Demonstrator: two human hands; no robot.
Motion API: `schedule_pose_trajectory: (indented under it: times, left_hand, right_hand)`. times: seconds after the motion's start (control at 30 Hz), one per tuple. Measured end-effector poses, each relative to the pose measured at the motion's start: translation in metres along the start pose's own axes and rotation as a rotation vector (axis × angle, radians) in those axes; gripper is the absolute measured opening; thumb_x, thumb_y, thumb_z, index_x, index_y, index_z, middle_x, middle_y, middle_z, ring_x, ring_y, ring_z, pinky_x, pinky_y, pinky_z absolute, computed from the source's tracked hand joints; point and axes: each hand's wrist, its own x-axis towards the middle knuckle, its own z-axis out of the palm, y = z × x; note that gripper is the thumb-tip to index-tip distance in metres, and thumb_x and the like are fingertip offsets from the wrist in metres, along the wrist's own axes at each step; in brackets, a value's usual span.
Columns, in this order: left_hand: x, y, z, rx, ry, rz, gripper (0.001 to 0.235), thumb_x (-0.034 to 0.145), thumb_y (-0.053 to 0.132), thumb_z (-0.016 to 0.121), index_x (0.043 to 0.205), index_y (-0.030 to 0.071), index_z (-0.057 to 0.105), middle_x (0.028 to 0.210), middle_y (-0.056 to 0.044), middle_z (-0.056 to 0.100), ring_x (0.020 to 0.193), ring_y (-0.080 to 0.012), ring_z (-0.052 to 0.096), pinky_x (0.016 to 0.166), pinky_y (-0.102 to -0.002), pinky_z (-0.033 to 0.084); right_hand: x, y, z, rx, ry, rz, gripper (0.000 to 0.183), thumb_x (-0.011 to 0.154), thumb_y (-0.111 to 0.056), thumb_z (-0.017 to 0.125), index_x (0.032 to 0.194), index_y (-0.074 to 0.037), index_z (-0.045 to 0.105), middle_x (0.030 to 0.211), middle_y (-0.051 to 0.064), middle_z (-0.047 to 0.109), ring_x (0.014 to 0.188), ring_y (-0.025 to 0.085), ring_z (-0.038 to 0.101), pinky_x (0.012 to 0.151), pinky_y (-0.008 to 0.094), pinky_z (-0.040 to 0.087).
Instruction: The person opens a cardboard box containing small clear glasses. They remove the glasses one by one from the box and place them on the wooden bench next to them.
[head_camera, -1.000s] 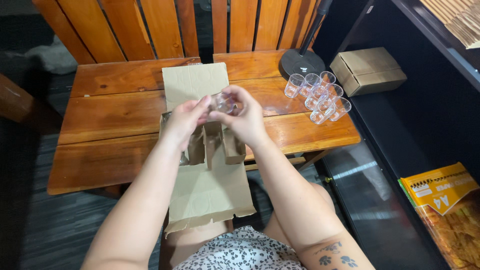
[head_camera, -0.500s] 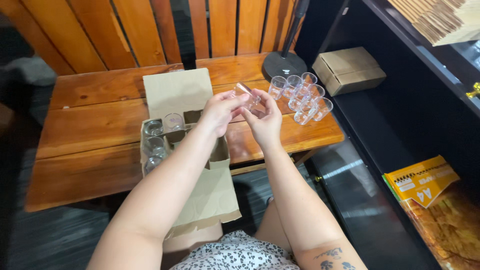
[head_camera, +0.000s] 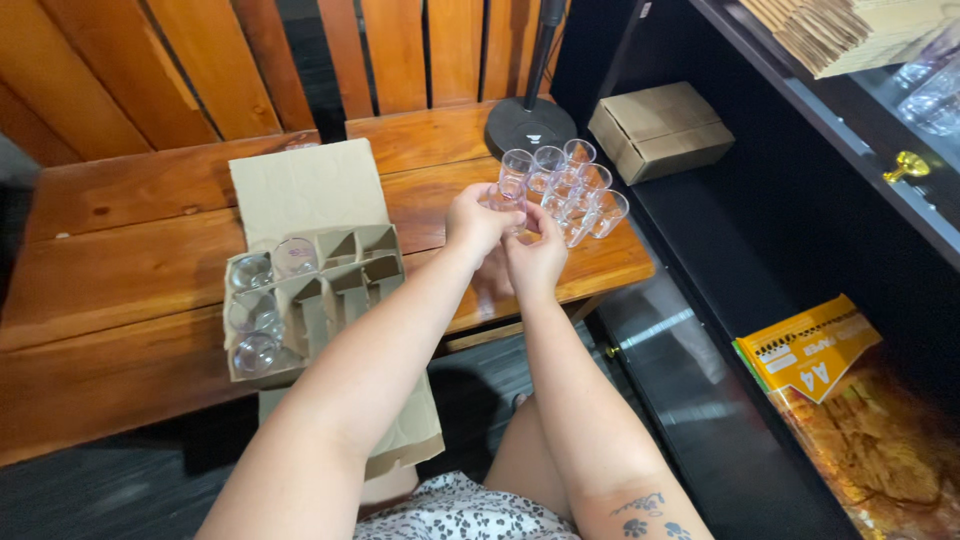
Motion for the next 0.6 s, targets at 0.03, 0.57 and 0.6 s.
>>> schedule_pose_trajectory:
  times: [0.03, 0.57, 0.6]
  left_hand:
    - [0.003, -0.002, 0.005, -0.001, -0.002, 0.0, 0.076, 0.047, 0.029, 0.104, 0.117, 0.029, 0.076, 0.084, 0.006, 0.077, 0.078, -0.0075, 0.076, 0.065, -0.026, 0.065]
    - [0.019, -0.005, 0.042, 0.337, 0.041, 0.14, 0.062, 0.063, 0.03, 0.089, 0.122, 0.028, 0.071, 0.106, -0.006, 0.079, 0.114, -0.0307, 0.072, 0.1, -0.041, 0.059]
    - [0.021, -0.007, 0.044, 0.344, 0.045, 0.144, 0.061, 0.064, 0.029, 0.088, 0.122, 0.027, 0.071, 0.106, -0.007, 0.078, 0.114, -0.0309, 0.072, 0.099, -0.041, 0.059]
  right_hand:
    - [0.002, 0.008, 0.0, -0.002, 0.002, 0.0, 0.044, 0.066, -0.019, 0.092, 0.108, -0.029, 0.08, 0.084, -0.004, 0.074, 0.085, 0.013, 0.073, 0.082, 0.028, 0.059]
    - [0.005, 0.047, 0.022, 0.282, -0.123, 0.332, 0.069, 0.084, -0.002, 0.08, 0.148, -0.007, 0.054, 0.132, 0.02, 0.059, 0.122, 0.031, 0.067, 0.099, 0.036, 0.06]
    - [0.004, 0.048, 0.021, 0.303, -0.128, 0.335, 0.07, 0.085, -0.002, 0.08, 0.15, -0.006, 0.052, 0.135, 0.02, 0.058, 0.125, 0.03, 0.065, 0.099, 0.035, 0.059]
